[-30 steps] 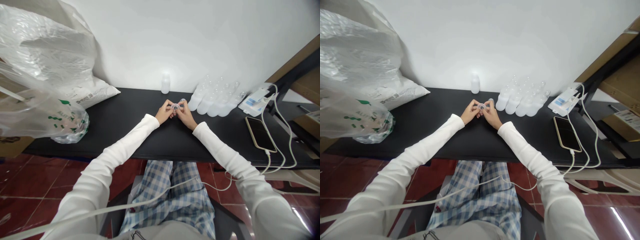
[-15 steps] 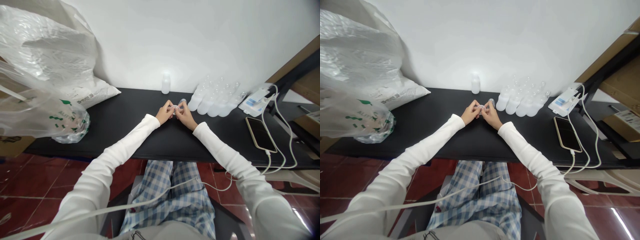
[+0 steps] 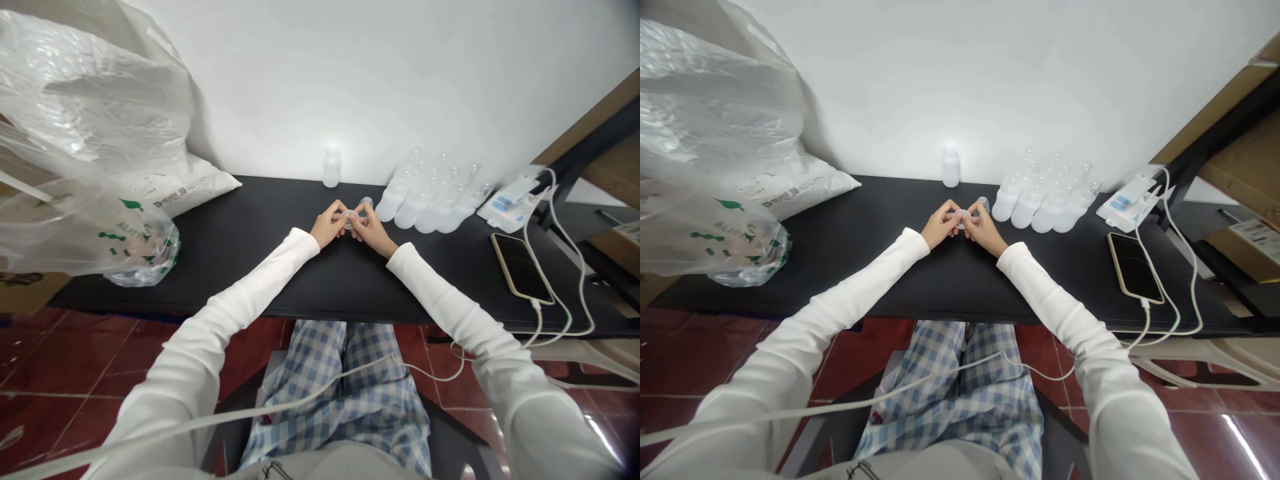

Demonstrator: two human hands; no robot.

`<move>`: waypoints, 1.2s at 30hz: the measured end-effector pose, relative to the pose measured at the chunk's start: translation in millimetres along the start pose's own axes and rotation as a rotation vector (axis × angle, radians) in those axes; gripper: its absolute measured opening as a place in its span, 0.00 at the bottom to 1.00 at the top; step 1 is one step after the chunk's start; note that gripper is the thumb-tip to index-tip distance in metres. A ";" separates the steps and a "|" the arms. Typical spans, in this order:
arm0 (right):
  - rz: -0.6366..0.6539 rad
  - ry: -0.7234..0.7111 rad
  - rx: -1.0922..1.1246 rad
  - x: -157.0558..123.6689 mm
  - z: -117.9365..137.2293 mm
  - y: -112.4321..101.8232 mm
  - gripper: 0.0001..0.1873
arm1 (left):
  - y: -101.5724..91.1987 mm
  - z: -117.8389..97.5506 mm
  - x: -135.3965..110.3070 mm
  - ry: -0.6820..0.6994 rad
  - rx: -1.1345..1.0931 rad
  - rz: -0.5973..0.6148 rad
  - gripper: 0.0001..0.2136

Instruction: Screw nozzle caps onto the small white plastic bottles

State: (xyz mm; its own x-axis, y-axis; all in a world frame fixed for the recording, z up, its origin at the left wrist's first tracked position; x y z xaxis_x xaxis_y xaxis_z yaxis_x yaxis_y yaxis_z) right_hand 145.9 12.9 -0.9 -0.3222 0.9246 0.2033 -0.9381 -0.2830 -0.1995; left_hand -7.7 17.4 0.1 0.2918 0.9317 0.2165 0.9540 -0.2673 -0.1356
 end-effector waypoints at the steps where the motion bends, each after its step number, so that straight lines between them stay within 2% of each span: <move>1: -0.002 0.002 0.001 0.4 0.2 -0.5 0.28 | 0.1 1.1 0.9 -0.007 -0.017 -0.003 0.08; 10: -0.005 0.011 0.001 -1.1 0.5 -0.3 0.27 | -1.0 3.1 3.7 -0.006 -0.061 0.047 0.12; 17: 0.038 0.012 -0.018 -0.1 -1.3 -1.3 0.30 | -3.2 4.8 3.5 0.011 -0.030 0.102 0.13; 25: 0.004 -0.008 -0.047 -2.6 5.1 -1.2 0.28 | -1.3 7.1 4.2 -0.007 -0.056 0.047 0.12; 31: 0.056 0.004 0.013 -2.3 5.2 -7.6 0.28 | -0.6 9.3 6.8 -0.048 -0.165 0.078 0.12; 36: 0.071 -0.014 0.004 -1.9 6.7 -8.1 0.27 | -0.2 10.4 3.6 -0.031 -0.106 0.066 0.12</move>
State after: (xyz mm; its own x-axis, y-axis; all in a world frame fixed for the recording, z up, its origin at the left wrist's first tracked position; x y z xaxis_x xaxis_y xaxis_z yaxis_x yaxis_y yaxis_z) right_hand 153.2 11.8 6.8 -0.3893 0.8987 0.2021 -0.9135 -0.3485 -0.2098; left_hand -7.5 23.4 -9.1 0.3537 0.9179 0.1800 0.9351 -0.3514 -0.0452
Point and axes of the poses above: each hand's wrist, its own x-axis towards the middle knuckle, its own y-axis out of the palm, z = x × y, the point moved 1 cm from there along x, towards the middle knuckle, and after that the axes turned 1 degree about y, right-handed, at the moved point
